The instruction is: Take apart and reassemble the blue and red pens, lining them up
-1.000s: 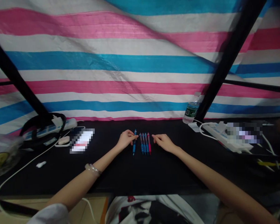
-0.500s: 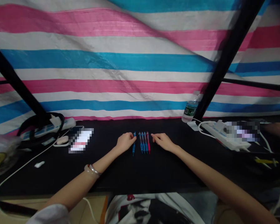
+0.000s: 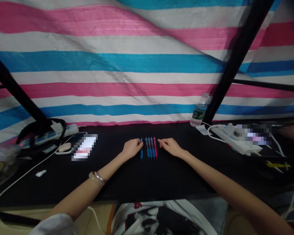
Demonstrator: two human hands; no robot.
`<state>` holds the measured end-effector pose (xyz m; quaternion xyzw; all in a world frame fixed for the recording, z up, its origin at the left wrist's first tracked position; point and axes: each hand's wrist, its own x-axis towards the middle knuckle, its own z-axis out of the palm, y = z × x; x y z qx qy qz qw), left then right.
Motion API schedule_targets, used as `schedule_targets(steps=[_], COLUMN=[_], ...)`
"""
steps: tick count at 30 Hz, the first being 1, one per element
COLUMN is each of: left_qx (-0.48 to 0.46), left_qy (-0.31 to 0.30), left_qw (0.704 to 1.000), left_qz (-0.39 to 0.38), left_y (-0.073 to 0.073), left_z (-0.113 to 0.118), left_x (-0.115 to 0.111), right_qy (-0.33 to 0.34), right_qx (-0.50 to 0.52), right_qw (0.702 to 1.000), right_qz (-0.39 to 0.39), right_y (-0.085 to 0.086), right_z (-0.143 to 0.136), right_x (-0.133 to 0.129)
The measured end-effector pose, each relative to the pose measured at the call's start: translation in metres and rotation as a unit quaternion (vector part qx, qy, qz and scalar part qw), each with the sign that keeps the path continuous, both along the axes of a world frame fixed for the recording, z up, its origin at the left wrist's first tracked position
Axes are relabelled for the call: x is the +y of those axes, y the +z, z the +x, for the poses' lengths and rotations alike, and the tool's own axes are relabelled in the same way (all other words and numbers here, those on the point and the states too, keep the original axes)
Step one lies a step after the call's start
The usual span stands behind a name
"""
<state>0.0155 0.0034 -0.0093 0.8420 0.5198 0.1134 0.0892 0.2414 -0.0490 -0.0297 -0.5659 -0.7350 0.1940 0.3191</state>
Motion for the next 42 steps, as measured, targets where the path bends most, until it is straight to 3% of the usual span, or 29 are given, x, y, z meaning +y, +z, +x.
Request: schedule_targets(steps=[15,42], left_qx=[0.022,-0.008], left_qy=[-0.010,-0.009], left_qw=[0.999,1.000], left_qz=[0.024,-0.013], left_y=[-0.0073,-0.0027], left_z=[0.0027,0.0024], left_x=[0.0057,0.0024], right_qy=[0.001,0.001], right_qx=[-0.019,-0.012], right_qw=[1.000,1.000], right_qz=[0.006,0.005], right_y=[0.0008,-0.0007], right_z=[-0.0004,-0.0022], right_x=[0.0009,0.0009])
